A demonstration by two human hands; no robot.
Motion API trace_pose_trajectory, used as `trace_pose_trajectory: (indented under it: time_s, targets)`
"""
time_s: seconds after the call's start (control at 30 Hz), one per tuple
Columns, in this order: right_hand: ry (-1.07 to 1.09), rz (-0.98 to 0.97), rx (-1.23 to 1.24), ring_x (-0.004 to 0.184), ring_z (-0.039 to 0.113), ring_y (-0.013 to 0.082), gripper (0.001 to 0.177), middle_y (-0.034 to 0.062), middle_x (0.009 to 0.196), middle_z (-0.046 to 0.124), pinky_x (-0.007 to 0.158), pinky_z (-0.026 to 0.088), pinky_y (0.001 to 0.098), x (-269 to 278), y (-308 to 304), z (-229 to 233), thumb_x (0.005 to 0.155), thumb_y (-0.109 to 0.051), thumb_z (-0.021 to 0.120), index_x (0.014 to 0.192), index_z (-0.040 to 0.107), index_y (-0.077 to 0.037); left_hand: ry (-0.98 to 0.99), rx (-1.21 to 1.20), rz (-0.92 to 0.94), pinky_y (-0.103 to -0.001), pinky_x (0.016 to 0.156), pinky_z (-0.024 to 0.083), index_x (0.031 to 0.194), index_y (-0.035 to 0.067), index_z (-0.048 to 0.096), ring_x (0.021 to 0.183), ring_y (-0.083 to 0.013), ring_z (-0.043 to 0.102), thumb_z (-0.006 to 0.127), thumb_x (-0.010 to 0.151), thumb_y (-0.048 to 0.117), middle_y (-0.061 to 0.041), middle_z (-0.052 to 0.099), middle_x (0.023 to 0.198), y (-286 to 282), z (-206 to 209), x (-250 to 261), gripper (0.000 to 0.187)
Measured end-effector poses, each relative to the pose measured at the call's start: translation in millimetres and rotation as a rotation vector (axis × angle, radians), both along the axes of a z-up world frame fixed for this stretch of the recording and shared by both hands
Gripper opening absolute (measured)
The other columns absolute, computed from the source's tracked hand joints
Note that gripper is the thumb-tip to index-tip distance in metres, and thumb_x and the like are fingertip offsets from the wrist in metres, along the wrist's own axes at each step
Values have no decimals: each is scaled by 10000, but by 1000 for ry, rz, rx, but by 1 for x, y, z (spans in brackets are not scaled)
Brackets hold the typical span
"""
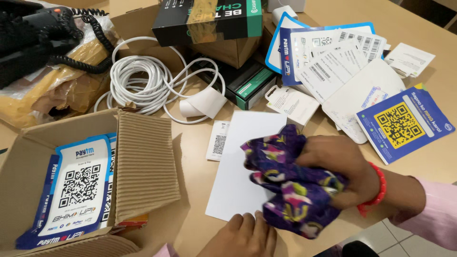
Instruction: The person wipes small white electronic adapters with a purple cloth and places them onto labels and into a cardboard box.
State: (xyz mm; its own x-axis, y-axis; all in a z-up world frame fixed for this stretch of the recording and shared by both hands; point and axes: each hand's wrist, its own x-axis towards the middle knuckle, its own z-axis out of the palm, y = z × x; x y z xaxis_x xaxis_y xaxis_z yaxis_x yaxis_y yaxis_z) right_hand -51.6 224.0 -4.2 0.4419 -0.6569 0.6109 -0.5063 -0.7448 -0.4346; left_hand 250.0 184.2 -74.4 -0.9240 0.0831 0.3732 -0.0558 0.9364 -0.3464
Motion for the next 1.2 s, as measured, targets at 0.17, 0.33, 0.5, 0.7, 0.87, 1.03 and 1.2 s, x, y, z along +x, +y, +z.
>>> trace_pose_trajectory:
  time_s: [0.17,0.33,0.5,0.7,0.87,1.03,1.2]
  targets:
    - [287,147,250,1471,448,405,723,187,1545,530,1156,386,530,77,-40,-27,730,-186,686,1448,608,-166,122,-179,-61,-392,727,577,901,8,706,802,-265,682,623,770,195,-151,659,866,7,-37,4,243]
    - [541,57,257,1519,245,375,813,151,1631,344,1188,185,608,90,-76,-41,717,-178,707,1496,473,-214,17,-167,-58,-305,607,497,827,-11,672,736,-212,619,633,934,157,-195,671,894,6,-43,6,202]
    - [533,-67,167,1479,288,379,750,160,1597,363,1155,214,604,82,-117,-52,771,-173,707,1485,478,-191,102,-119,-55,-330,706,571,949,-31,705,816,-271,711,602,899,197,-238,713,957,3,-20,7,255]
    - [285,-339,160,1218,615,347,586,144,1261,659,1025,485,453,72,-129,-48,718,-4,633,1294,623,-111,108,84,5,-304,583,518,919,-4,678,693,-200,671,628,885,162,-138,680,848,-1,36,19,177]
    - [-329,-296,-20,1151,676,266,570,155,1226,681,1044,521,365,38,-116,-29,814,108,436,1359,562,0,483,416,182,-336,473,477,984,54,650,522,-168,606,657,971,96,-22,585,638,-18,109,44,45]
    - [-582,-402,-190,1123,675,283,504,174,1222,655,996,539,378,-9,-83,-22,822,-26,559,1325,572,-26,508,471,578,-393,383,469,1032,46,585,435,-263,629,628,1006,136,-71,626,601,-60,123,51,103]
    - [-447,-338,-328,1096,673,299,484,193,1218,629,948,557,391,-10,-65,6,830,-161,682,1292,583,-52,291,-19,1021,-400,365,495,1008,60,563,457,-266,670,598,1010,70,-73,668,624,-107,112,63,37]
